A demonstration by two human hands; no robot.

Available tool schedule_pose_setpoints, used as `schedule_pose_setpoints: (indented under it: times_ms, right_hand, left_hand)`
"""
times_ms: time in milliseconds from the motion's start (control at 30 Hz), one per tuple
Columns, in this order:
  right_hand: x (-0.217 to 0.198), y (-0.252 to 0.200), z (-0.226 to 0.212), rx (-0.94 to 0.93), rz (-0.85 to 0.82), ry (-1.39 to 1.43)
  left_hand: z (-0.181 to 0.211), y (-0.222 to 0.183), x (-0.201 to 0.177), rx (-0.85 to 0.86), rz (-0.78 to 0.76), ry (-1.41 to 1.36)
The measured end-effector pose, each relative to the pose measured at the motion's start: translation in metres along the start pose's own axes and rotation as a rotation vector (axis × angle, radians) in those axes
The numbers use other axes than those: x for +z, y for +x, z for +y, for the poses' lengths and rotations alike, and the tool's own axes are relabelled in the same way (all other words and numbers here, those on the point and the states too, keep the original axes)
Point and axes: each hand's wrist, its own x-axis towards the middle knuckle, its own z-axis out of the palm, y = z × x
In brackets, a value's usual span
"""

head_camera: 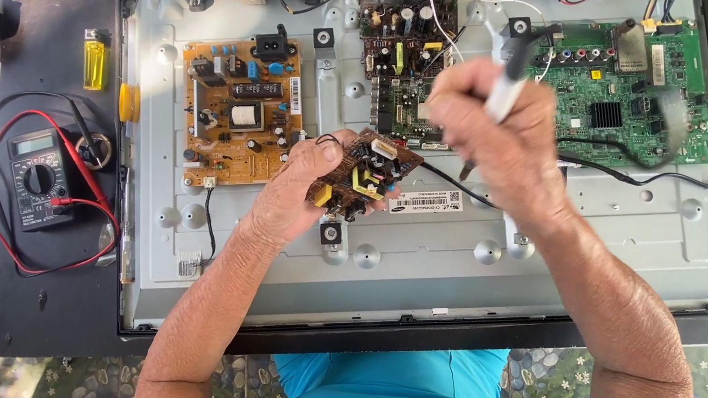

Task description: Soldering components on a circuit board inside a disassembled television.

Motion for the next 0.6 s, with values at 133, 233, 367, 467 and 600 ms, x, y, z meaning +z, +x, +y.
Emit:
schedule_pose_setpoints:
  times_ms: [133, 233, 367, 467, 600]
  right_hand:
    - [-0.006, 0.008, -0.018, -0.064, -0.028, -0.108]
    - [0.000, 0.009, -0.014, -0.225, -0.109, -0.170]
    - [0.013, 0.009, -0.040, -0.237, -0.137, -0.260]
    - [0.012, 0.009, -0.041, -0.228, -0.148, -0.249]
    - [0.007, 0.009, -0.021, -0.365, -0.155, -0.348]
  left_hand:
    - [0.004, 0.001, 0.008, -0.039, 0.018, 0.037]
    - [0.004, 0.002, 0.008, -0.008, -0.009, 0.084]
    - [0.006, 0.002, 0.009, 0.005, 0.014, 0.105]
    - [0.010, 0.000, 0.013, -0.015, 0.032, 0.142]
    - [0.007, 0.001, 0.011, 0.000, 0.049, 0.134]
